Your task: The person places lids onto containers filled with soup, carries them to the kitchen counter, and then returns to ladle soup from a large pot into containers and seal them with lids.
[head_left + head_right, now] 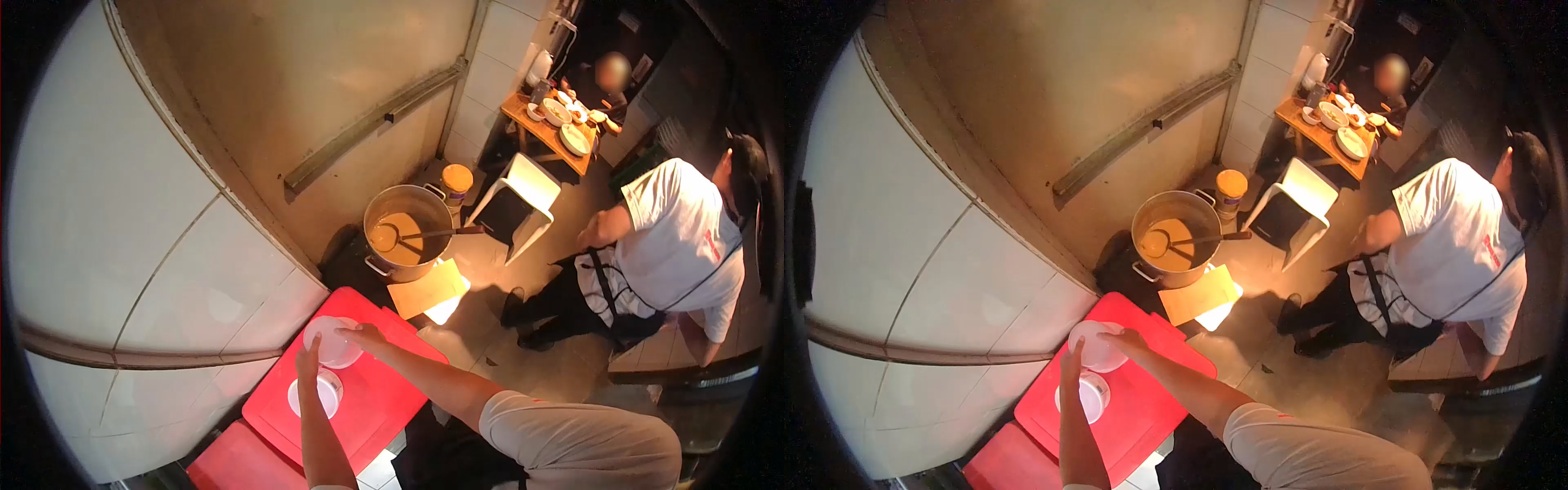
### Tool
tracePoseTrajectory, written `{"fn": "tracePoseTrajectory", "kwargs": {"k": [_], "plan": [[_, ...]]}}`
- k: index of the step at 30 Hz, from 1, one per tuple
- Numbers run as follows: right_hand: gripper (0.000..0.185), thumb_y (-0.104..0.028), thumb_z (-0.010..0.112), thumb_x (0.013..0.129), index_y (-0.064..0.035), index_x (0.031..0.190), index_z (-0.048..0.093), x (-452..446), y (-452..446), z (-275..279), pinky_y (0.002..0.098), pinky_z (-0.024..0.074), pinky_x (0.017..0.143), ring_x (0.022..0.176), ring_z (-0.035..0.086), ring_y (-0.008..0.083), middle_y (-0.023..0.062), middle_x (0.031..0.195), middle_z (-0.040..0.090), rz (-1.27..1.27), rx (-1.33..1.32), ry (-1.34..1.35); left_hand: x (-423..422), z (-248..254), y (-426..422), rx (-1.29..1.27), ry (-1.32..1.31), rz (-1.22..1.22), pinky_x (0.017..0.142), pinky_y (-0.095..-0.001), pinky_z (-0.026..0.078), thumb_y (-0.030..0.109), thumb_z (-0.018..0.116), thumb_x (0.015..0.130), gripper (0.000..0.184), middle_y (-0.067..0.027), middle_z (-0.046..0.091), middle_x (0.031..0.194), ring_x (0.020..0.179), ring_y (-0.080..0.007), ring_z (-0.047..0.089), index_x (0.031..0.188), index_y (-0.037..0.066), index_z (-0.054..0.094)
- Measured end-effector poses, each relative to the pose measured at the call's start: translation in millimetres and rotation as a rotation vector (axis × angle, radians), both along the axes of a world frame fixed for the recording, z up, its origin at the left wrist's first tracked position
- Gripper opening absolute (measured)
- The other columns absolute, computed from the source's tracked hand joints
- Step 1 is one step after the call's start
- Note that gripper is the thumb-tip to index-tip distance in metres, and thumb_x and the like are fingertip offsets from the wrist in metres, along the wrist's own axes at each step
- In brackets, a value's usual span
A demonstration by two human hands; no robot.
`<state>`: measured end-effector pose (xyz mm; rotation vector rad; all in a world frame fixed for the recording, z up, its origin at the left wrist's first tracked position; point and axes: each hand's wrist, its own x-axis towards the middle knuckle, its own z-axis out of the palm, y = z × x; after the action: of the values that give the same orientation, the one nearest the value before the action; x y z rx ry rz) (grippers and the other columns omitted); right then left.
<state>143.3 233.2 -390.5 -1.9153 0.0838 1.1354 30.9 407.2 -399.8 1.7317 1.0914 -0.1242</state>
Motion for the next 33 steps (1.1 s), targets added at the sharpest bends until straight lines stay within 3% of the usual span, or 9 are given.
{"fn": "tracePoseTrajectory", "kwargs": {"k": [5, 6, 10, 12, 15, 23, 26, 30, 33], "plan": [[0.082, -0.062, 0.082, 0.067, 0.0024, 0.117, 0.069, 12, 2, -35, 0.0380, 0.0558, 0.083, 0.102, 0.067, 0.0274, 0.0167, 0.113, 0.070, -0.020, 0.085, 0.151, -6, -14, 3, -0.078, -0.052, 0.063, 0.093, -0.0436, 0.051, 0.059, 0.074, 0.079, 0.081, -0.0245, 0.069, 0.113, 0.105, -0.0334, 0.067, 0.122, -0.009, 0.064], [0.083, -0.060, 0.083, 0.067, 0.0026, 0.119, 0.068, 14, 0, -37, 0.0392, 0.0560, 0.086, 0.106, 0.066, 0.0282, 0.0175, 0.116, 0.069, -0.031, 0.095, 0.179, -2, 11, -5, -0.164, -0.055, 0.099, 0.093, -0.0441, 0.051, 0.059, 0.075, 0.078, 0.082, -0.0235, 0.068, 0.114, 0.107, -0.0327, 0.066, 0.124, -0.009, 0.063], [0.090, -0.057, 0.083, 0.068, 0.0015, 0.133, 0.059, 28, -13, -31, 0.0497, 0.0518, 0.098, 0.125, 0.055, 0.0337, 0.0207, 0.134, 0.058, 0.093, 0.174, 0.272, -11, 8, -2, -0.340, 0.051, 0.193, 0.090, -0.0429, 0.050, 0.061, 0.077, 0.075, 0.088, -0.0187, 0.060, 0.126, 0.111, -0.0301, 0.058, 0.134, -0.001, 0.056], [0.092, -0.056, 0.082, 0.069, 0.0008, 0.136, 0.056, 34, -15, -37, 0.0561, 0.0496, 0.100, 0.130, 0.051, 0.0366, 0.0219, 0.138, 0.055, 0.174, 0.230, 0.318, -13, -9, -1, -0.369, 0.053, 0.207, 0.089, -0.0459, 0.051, 0.061, 0.077, 0.074, 0.091, -0.0195, 0.060, 0.126, 0.114, -0.0319, 0.057, 0.133, -0.003, 0.054], [0.092, -0.056, 0.083, 0.069, 0.0008, 0.135, 0.055, 41, -16, -35, 0.0609, 0.0497, 0.096, 0.131, 0.048, 0.0404, 0.0233, 0.136, 0.053, 0.228, 0.204, 0.361, -11, -5, -8, -0.371, 0.033, 0.210, 0.088, -0.0461, 0.052, 0.062, 0.078, 0.073, 0.090, -0.0192, 0.061, 0.121, 0.109, -0.0312, 0.060, 0.129, -0.005, 0.056], [0.093, -0.057, 0.086, 0.065, 0.0006, 0.130, 0.055, 49, -20, -19, 0.0599, 0.0519, 0.093, 0.122, 0.053, 0.0397, 0.0217, 0.130, 0.054, 0.234, 0.158, 0.351, 5, 18, -27, -0.278, 0.038, 0.236, 0.081, -0.0435, 0.057, 0.060, 0.081, 0.072, 0.089, -0.0185, 0.065, 0.114, 0.095, -0.0286, 0.066, 0.127, -0.006, 0.056], [0.094, -0.059, 0.086, 0.064, 0.0004, 0.130, 0.056, 49, -18, -26, 0.0582, 0.0527, 0.093, 0.120, 0.055, 0.0381, 0.0209, 0.129, 0.055, 0.221, 0.216, 0.339, 6, -3, -20, -0.202, 0.031, 0.197, 0.078, -0.0436, 0.057, 0.059, 0.082, 0.072, 0.089, -0.0207, 0.064, 0.117, 0.100, -0.0285, 0.065, 0.128, -0.006, 0.057], [0.094, -0.060, 0.086, 0.064, -0.0001, 0.130, 0.056, 48, -8, -20, 0.0545, 0.0550, 0.090, 0.120, 0.056, 0.0354, 0.0197, 0.129, 0.056, 0.224, 0.176, 0.210, 3, 20, -35, -0.290, 0.011, 0.330, 0.083, -0.0478, 0.055, 0.068, 0.074, 0.075, 0.095, -0.0228, 0.061, 0.122, 0.110, -0.0312, 0.062, 0.132, -0.006, 0.054], [0.090, -0.058, 0.085, 0.065, 0.0001, 0.128, 0.057, 55, -4, -32, 0.0525, 0.0568, 0.086, 0.118, 0.058, 0.0338, 0.0188, 0.129, 0.056, 0.382, 0.147, 0.247, -1, 19, -39, -0.374, -0.011, 0.393, 0.089, -0.0513, 0.053, 0.074, 0.067, 0.076, 0.100, -0.0236, 0.060, 0.124, 0.114, -0.0335, 0.060, 0.134, -0.006, 0.052]]}}
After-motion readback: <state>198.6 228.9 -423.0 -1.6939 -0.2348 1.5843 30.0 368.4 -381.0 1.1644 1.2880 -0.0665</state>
